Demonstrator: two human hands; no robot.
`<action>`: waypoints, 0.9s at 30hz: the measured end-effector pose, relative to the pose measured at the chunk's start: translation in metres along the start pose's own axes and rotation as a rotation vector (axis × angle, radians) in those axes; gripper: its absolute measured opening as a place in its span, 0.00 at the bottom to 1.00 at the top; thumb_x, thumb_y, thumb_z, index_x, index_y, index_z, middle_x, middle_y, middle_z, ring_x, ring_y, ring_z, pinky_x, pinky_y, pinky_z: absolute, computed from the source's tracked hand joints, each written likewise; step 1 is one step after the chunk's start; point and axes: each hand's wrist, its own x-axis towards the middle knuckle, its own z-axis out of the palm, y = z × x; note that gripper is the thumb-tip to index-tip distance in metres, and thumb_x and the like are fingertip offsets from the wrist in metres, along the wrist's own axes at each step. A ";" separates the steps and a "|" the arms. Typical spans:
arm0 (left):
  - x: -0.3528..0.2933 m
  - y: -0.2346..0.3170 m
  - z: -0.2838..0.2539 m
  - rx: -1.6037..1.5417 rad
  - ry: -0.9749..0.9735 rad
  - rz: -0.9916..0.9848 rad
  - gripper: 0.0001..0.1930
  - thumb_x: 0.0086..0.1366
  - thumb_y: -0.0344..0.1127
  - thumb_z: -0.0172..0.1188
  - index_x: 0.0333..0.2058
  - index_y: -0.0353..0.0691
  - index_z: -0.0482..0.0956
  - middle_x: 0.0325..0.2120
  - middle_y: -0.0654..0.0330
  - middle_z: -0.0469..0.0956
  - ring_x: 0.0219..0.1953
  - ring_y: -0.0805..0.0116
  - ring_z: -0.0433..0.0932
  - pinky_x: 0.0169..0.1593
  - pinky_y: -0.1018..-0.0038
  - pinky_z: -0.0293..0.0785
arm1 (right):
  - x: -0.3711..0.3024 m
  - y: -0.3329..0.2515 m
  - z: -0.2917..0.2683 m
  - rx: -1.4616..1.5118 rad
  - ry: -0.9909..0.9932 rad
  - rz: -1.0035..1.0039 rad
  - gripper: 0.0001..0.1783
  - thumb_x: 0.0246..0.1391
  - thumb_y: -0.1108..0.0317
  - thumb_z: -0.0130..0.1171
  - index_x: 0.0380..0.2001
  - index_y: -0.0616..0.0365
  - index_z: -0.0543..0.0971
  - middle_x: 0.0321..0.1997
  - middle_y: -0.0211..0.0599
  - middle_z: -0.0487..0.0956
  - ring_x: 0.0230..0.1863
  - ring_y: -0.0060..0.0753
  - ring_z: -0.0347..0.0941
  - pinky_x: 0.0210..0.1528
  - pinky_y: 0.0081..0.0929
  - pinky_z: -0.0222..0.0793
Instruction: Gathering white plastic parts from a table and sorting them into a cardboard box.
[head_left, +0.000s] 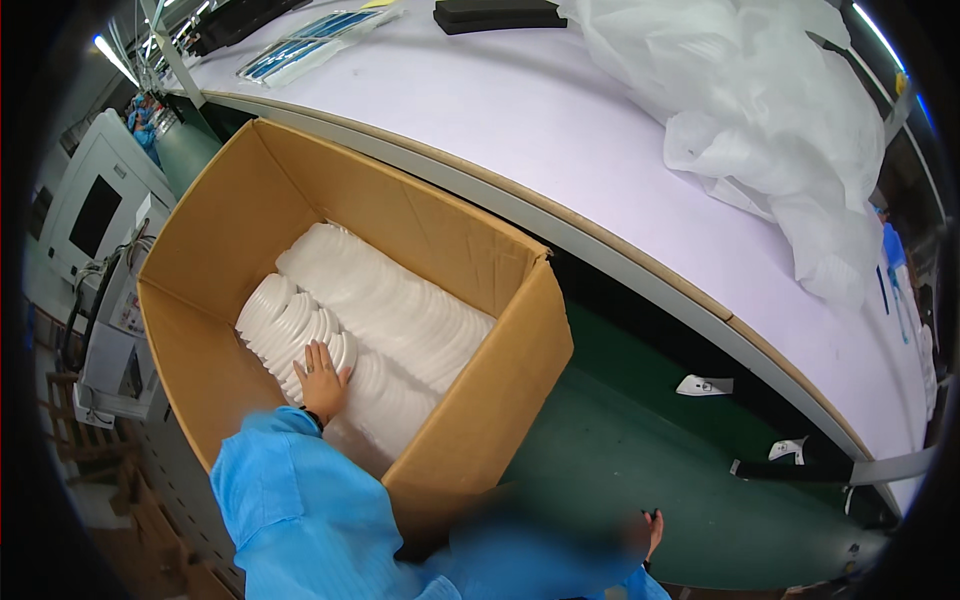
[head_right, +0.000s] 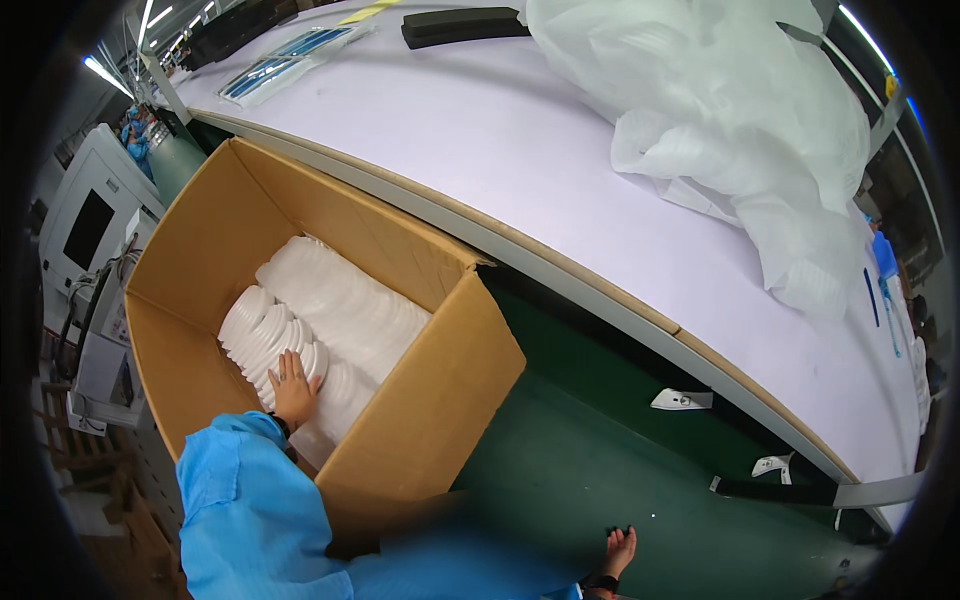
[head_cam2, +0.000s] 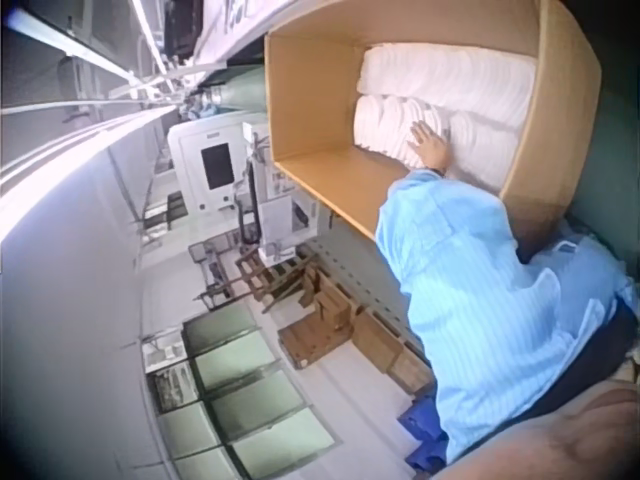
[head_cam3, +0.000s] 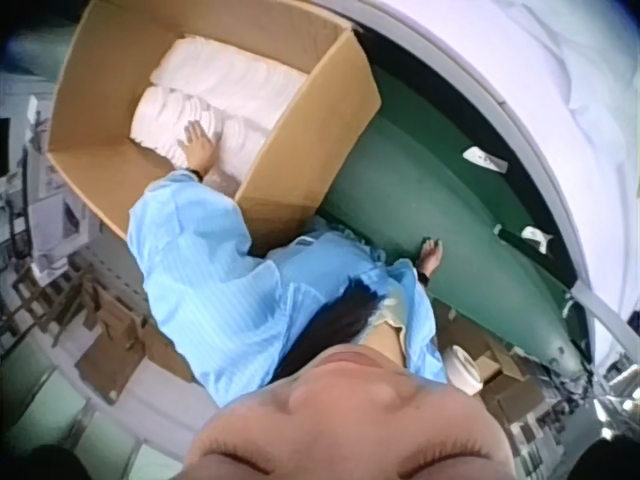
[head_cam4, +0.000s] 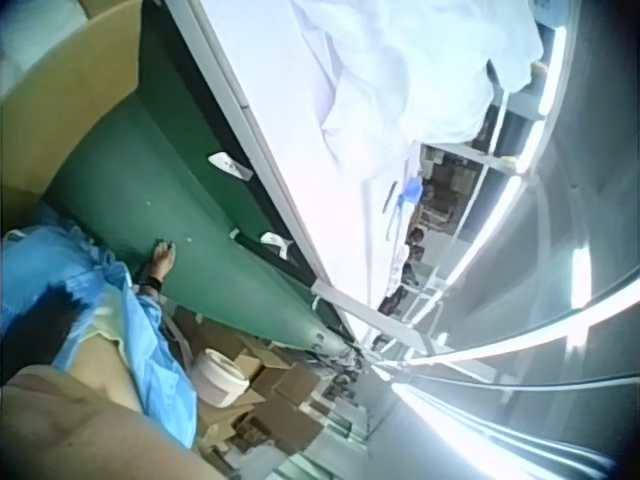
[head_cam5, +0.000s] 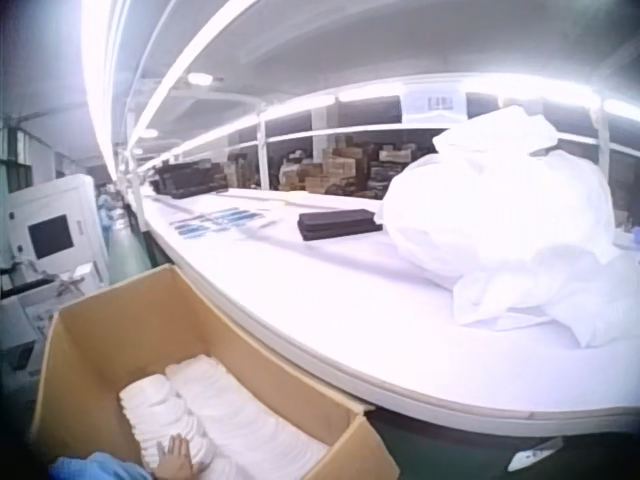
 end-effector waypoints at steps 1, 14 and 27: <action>0.002 -0.005 0.002 0.015 0.020 0.112 0.37 0.65 0.47 0.48 0.63 0.26 0.49 0.66 0.43 0.46 0.69 0.50 0.42 0.65 0.43 0.35 | -0.002 -0.001 0.000 -0.001 0.004 -0.005 0.26 0.61 0.49 0.48 0.59 0.46 0.66 0.53 0.42 0.72 0.49 0.33 0.70 0.49 0.27 0.67; 0.016 0.023 0.010 0.054 -0.028 0.149 0.32 0.64 0.45 0.47 0.64 0.39 0.53 0.66 0.47 0.48 0.69 0.49 0.43 0.65 0.41 0.36 | -0.017 0.002 0.006 0.051 0.013 -0.040 0.22 0.61 0.52 0.50 0.55 0.49 0.70 0.44 0.40 0.77 0.39 0.29 0.76 0.39 0.22 0.72; 0.092 0.096 -0.213 -0.420 0.796 0.419 0.13 0.68 0.34 0.48 0.44 0.30 0.72 0.39 0.50 0.73 0.43 0.57 0.71 0.50 0.65 0.66 | 0.023 -0.068 -0.011 -1.039 0.898 -0.307 0.17 0.52 0.69 0.51 0.46 0.57 0.72 0.49 0.41 0.74 0.52 0.47 0.68 0.53 0.42 0.63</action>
